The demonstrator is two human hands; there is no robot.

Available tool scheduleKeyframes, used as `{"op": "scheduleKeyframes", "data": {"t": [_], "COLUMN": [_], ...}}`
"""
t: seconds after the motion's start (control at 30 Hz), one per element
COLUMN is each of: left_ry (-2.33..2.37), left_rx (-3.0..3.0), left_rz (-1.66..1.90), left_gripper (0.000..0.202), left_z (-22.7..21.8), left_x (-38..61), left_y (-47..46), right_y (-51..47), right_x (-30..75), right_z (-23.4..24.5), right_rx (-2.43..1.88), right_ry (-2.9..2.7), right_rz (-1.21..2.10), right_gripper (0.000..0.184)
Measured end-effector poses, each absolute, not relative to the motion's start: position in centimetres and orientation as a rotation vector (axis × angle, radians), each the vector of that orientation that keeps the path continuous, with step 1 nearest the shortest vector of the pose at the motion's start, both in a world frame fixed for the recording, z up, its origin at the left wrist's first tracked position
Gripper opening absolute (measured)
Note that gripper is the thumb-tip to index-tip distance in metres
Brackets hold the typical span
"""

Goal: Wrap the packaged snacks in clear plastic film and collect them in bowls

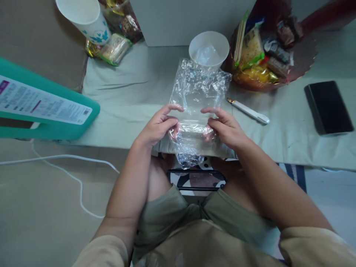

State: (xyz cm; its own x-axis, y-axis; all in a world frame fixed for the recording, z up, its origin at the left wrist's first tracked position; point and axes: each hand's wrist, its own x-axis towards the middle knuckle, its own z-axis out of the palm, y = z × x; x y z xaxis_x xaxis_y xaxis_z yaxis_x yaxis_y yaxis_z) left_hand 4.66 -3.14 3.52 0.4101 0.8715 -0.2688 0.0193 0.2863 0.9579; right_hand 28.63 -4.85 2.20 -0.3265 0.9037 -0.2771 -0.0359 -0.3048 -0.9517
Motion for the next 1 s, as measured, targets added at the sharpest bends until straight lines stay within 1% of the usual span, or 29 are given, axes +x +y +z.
{"op": "scheduleKeyframes", "data": {"t": [0.07,0.1,0.17,0.23,0.3,0.37,0.43,0.5,0.53,0.57,0.67,0.7,0.73,0.77,0.8,0.83,0.87,0.93,0.97,1.0], "left_ry": [0.974,0.971,0.975,0.988,1.047,1.147,1.25,1.307,1.32,1.326,1.309,1.297,1.283,1.268,1.251,1.23,1.199,1.118,1.08,1.051], "left_rx": [1.092,1.073,1.061,1.072,1.092,1.136,1.221,1.318,1.358,1.389,1.413,1.384,1.336,1.275,1.209,1.148,1.097,1.027,1.004,0.988], "left_rz": [0.781,0.801,0.836,0.826,0.816,0.854,0.941,1.009,1.034,1.053,1.1,1.117,1.134,1.148,1.161,1.164,1.15,1.037,0.954,0.877], "left_gripper": [0.025,0.017,0.004,0.011,0.028,0.047,0.055,0.053,0.05,0.048,0.031,0.024,0.019,0.021,0.029,0.038,0.046,0.053,0.051,0.046], "left_z": [3.4,3.4,3.3,3.0,2.7,2.3,2.1,2.0,2.0,2.1,2.0,2.0,2.0,2.0,2.0,2.2,2.3,2.7,2.8,2.9], "left_x": [4.5,4.5,4.4,4.5,4.7,5.1,5.7,6.2,6.5,6.7,7.1,7.2,7.2,7.1,7.1,7.0,6.8,6.7,6.6,6.6], "left_y": [-3.2,-3.1,-3.0,-2.8,-2.5,-2.4,-2.4,-2.6,-2.6,-2.7,-2.5,-2.4,-2.3,-2.1,-2.0,-1.9,-1.9,-2.0,-2.1,-2.3], "right_y": [-4.9,-4.9,-4.8,-4.6,-4.6,-4.6,-4.7,-4.8,-4.8,-4.7,-4.5,-4.5,-4.5,-4.5,-4.5,-4.6,-4.5,-4.4,-4.4,-4.3], "right_x": [28.8,29.0,29.4,29.8,30.1,30.1,29.8,29.3,29.0,28.8,28.4,28.3,28.2,28.1,28.1,28.0,27.9,27.9,27.9,27.9], "right_z": [2.0,2.0,2.0,2.3,2.6,2.8,2.8,2.6,2.4,2.3,2.0,1.9,1.9,1.9,1.9,1.9,1.9,1.9,1.9,1.9], "right_rx": [-1.109,-1.066,-1.018,-1.056,-1.125,-1.141,-1.168,-1.261,-1.313,-1.352,-1.357,-1.331,-1.303,-1.279,-1.262,-1.251,-1.244,-1.225,-1.21,-1.199], "right_ry": [-1.252,-1.286,-1.377,-1.495,-1.611,-1.678,-1.655,-1.61,-1.605,-1.614,-1.652,-1.634,-1.601,-1.556,-1.507,-1.462,-1.429,-1.377,-1.353,-1.337], "right_rz": [1.682,1.669,1.621,1.507,1.351,1.253,1.204,1.122,1.059,0.988,0.849,0.873,0.935,1.021,1.115,1.196,1.247,1.251,1.23,1.213], "right_gripper": [0.021,0.017,0.018,0.017,0.019,0.027,0.043,0.054,0.054,0.049,0.024,0.024,0.033,0.044,0.052,0.055,0.052,0.035,0.029,0.027]}}
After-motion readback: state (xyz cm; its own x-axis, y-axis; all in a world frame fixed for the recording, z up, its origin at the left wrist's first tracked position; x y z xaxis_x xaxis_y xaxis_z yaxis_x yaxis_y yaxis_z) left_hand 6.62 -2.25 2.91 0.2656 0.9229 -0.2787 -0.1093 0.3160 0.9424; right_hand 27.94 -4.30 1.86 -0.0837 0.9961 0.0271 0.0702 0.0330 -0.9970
